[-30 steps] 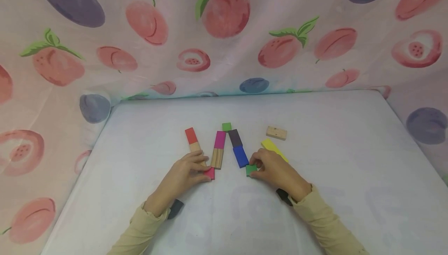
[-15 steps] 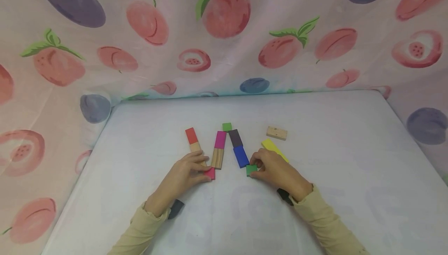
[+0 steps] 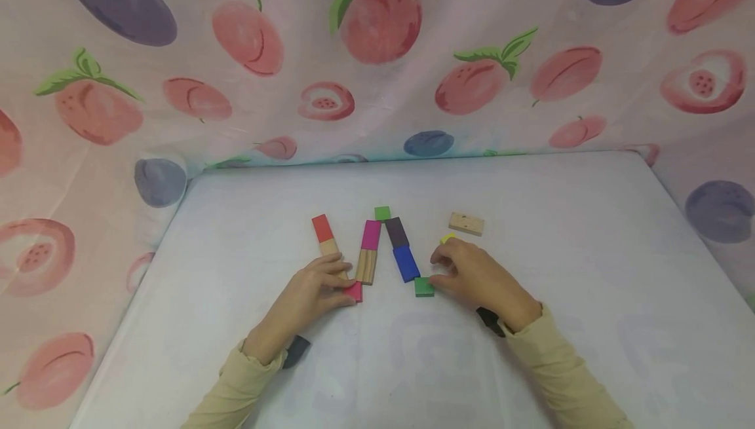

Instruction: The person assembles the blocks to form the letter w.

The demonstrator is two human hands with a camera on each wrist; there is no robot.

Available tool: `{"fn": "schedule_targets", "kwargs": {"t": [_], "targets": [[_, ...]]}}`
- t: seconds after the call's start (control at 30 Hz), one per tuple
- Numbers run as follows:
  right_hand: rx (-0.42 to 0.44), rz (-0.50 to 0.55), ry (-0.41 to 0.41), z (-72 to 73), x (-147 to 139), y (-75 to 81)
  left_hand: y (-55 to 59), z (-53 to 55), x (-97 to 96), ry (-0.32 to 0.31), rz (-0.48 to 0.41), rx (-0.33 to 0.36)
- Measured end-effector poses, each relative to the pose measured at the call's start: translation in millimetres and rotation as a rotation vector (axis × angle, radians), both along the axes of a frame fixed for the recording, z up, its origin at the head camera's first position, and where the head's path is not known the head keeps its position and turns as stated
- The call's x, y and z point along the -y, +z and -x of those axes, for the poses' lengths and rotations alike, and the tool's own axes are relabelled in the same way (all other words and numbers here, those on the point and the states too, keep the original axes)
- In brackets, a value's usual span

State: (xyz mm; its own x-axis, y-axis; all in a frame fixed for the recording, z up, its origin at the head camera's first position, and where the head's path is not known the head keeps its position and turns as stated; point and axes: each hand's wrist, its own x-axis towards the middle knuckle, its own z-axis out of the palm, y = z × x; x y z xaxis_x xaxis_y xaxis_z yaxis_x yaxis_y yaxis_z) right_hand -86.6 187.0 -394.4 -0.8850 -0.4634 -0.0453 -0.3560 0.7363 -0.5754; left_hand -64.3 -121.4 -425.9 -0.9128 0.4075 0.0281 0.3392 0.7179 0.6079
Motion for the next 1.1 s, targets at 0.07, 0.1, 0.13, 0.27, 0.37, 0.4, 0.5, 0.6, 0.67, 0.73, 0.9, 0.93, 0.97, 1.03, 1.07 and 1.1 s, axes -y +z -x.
{"fn": "schedule_targets", "kwargs": {"t": [0.07,0.1,0.13,0.27,0.37,0.4,0.5,0.6,0.67,0.73,0.9,0.93,0.97,1.03,1.07,1.1], "targets": [[-0.013,-0.017,-0.012,0.5,-2,2.4,0.1,0.1,0.0,0.000,0.002,0.001],[-0.020,-0.023,-0.014,0.8,-4,3.5,0.3,0.1,0.0,0.000,0.003,0.001],[-0.029,-0.029,-0.017,1.1,-5,4.4,0.4,0.1,-0.1,0.000,0.004,0.001],[-0.057,-0.047,-0.022,2.9,-10,6.2,1.0,0.3,-0.3,-0.001,0.006,0.004],[-0.064,-0.048,-0.029,5.5,-13,5.5,1.2,0.5,-0.5,0.000,0.006,0.009],[-0.067,-0.048,-0.030,6.4,-14,5.1,1.2,0.5,-0.6,0.000,0.005,0.011],[-0.069,-0.049,-0.040,8.8,-16,4.9,1.1,0.5,-0.6,0.001,0.007,0.014],[-0.056,-0.051,-0.063,9.7,-18,6.0,1.1,0.3,-0.6,0.002,0.008,0.015],[-0.041,-0.054,-0.082,10.3,-20,6.2,0.9,0.3,-0.5,0.003,0.008,0.014],[-0.026,-0.059,-0.099,10.7,-21,5.7,0.8,0.1,-0.5,0.003,0.008,0.017],[-0.026,-0.059,-0.103,12.3,-26,1.8,0.0,0.2,-0.2,0.001,0.014,0.015],[-0.029,-0.057,-0.102,12.8,-27,0.9,-0.3,0.3,-0.2,0.000,0.015,0.014],[-0.033,-0.056,-0.100,13.3,-28,-0.1,-0.4,0.4,-0.1,-0.001,0.017,0.011],[-0.026,-0.046,-0.106,14.3,-29,-1.9,-0.8,0.6,-0.1,-0.001,0.016,0.010],[-0.021,-0.043,-0.109,14.9,-29,-2.8,-0.7,0.6,-0.1,-0.001,0.015,0.010],[-0.017,-0.041,-0.110,15.4,-30,-4.0,-0.7,0.7,-0.1,0.000,0.014,0.010]]}}
